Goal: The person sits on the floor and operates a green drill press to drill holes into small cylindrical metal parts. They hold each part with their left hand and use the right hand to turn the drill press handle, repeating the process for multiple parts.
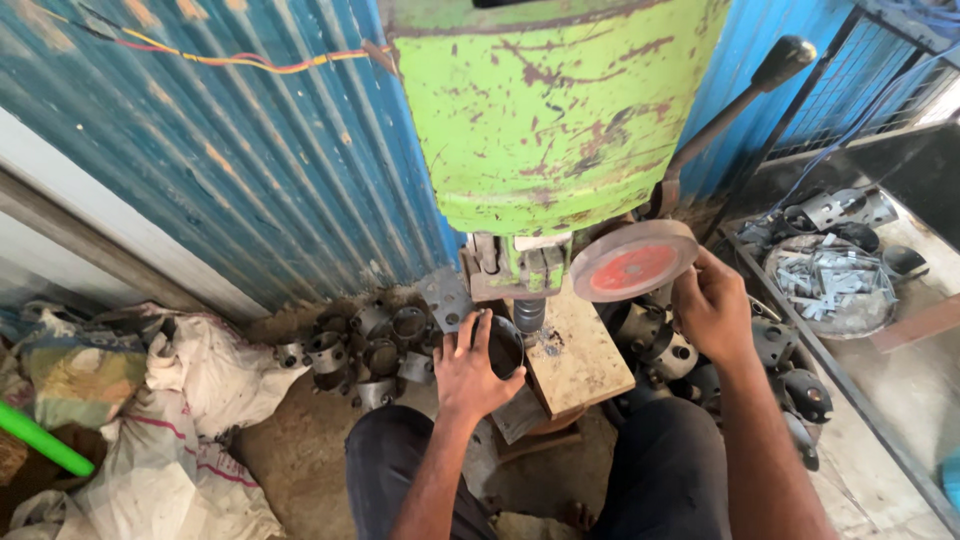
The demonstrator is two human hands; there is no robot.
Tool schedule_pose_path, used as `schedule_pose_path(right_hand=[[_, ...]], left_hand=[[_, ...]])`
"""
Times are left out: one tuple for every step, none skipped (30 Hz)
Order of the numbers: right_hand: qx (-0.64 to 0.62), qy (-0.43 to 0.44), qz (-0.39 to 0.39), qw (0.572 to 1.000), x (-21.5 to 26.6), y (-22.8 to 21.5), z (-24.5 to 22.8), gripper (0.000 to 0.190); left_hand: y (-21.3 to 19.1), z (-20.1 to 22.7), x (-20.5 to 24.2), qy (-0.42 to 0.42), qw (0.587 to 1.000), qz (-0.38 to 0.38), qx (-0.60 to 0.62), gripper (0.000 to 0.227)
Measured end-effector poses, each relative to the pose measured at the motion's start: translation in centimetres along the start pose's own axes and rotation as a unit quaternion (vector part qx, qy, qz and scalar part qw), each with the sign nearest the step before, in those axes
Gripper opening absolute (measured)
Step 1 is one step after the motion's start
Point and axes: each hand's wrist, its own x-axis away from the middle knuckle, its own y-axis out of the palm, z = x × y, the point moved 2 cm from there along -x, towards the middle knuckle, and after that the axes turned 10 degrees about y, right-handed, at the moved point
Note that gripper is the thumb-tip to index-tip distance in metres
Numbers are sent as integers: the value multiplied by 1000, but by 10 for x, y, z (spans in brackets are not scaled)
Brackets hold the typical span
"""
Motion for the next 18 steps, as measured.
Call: schedule_pose_path(right_hand=[[3,1,1,1000,0,-1,1,24],[6,1,1,1000,-1,-3,2,23],[9,1,1,1000,-1,-4,3,23],[7,0,4,1000,-1,-3,5,24],[6,-1,7,1000,0,-2,7,25],[9,-2,7,1000,1,-4,10,25],[-10,-15,-2,1000,-1,-1,12,25],[-26,-28,-7,999,-3,-1,16,25],[-42,-41,-13,998,-5,-3,19,26],[-36,-22,-13,999,-6,-5,23,26],[-30,-2,-12,999,-5,-1,27,26],[-17,10,-8,1000,-8,-6,27,26],[6,-85,0,996,-4,-3,25,26],[26,-187,4,982,-5,2,20,25],[6,-133,4,991,-8,-2,18,25],[-25,-68,1,997,-7,2,20,26],[-56,-3,-5,998,-15,2,20,27],[-41,-19,-6,999,-8,2,25,26]], left_hand=[[0,1,1,-2,1000,-3,3,105],[0,4,0,-5,1000,-4,5,105],[0,7,0,-7,1000,-6,7,105],[-4,6,0,-4,1000,-4,5,105],[-8,5,1,-1,1000,-3,3,104],[-8,7,2,-2,1000,-1,6,104],[-10,6,3,-8,1000,-19,3,104],[-9,6,2,-12,999,-38,3,105],[-8,5,1,-15,998,-56,4,106],[-8,4,2,-21,997,-78,1,107],[-8,1,6,-27,995,-99,-1,107],[-5,4,2,-30,993,-112,3,108],[-5,3,6,-26,994,-110,10,110],[-10,-2,8,-22,995,-101,14,112],[-10,-1,3,-18,995,-91,18,115],[-12,-2,0,-17,997,-79,21,112],[-12,-1,-6,-15,997,-66,24,110],[-10,-1,6,-18,997,-72,26,108]])
